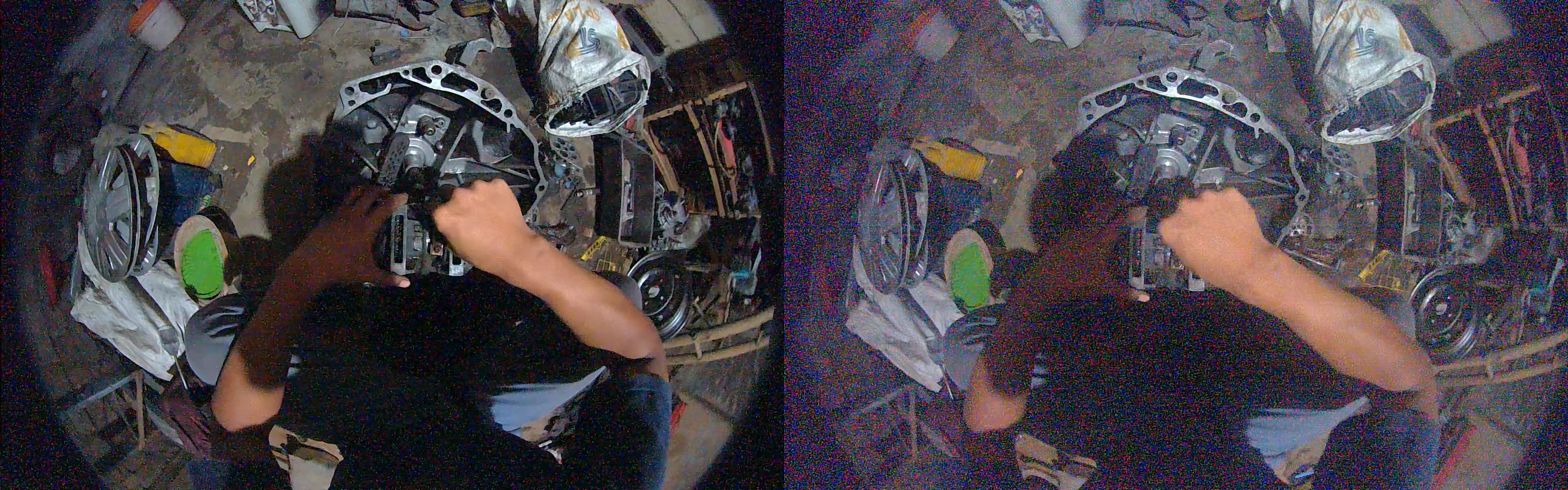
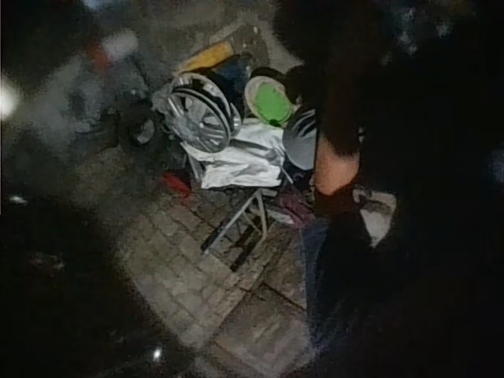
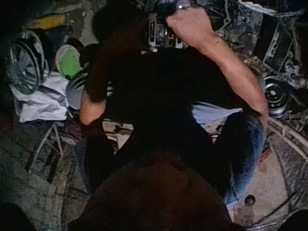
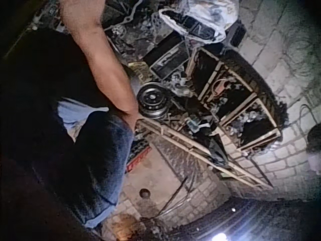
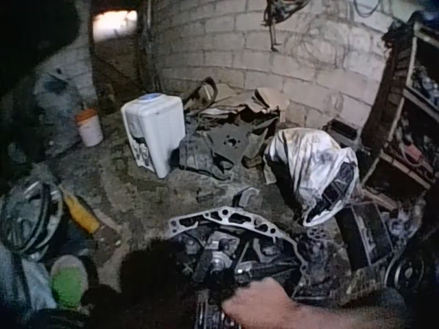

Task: The person retrieves a mechanical component from a wooden crate and places it on the floor. They then use a wrench to tighten bolts on the component, which is positioned on top of a larger circular metal housing.

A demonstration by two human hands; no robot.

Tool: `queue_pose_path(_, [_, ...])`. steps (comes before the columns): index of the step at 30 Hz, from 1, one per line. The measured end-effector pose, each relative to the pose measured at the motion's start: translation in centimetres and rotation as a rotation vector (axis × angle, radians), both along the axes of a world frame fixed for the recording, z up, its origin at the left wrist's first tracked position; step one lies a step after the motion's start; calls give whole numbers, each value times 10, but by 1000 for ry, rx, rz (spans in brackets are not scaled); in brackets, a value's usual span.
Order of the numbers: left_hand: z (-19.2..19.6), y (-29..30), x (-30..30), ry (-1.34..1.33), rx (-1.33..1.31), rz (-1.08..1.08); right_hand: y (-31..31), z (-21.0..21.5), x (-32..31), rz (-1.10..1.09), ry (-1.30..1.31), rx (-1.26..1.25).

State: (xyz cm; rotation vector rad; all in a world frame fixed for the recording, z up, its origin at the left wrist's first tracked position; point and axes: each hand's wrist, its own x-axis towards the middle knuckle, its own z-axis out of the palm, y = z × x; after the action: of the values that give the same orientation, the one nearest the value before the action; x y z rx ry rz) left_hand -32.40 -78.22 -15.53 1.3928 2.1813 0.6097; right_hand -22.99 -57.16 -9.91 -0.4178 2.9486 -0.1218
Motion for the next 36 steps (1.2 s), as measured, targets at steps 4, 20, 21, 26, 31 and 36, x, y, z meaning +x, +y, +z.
queue_pose_path(4, [2, 2, -1, 37, -21, -6, -3, 2, -3, -41, -25, 9])
queue_pose_path(20, [9, 3, -3, -56, 54, -24, 19, 19, -5, -41, 34, 74])
queue_pose_path(21, [9, 3, -3, -70, 76, -26, 24, 20, -5, -62, 23, 64])
queue_pose_path(26, [9, 2, -4, -79, 59, -18, 39, 10, -1, -123, -94, -100])
queue_pose_path(31, [10, 3, -4, -99, 29, -14, 42, 0, -9, -64, -187, -248])
queue_pose_path(36, [9, 3, -5, -92, 77, -14, 42, 6, -19, 18, -205, -281])
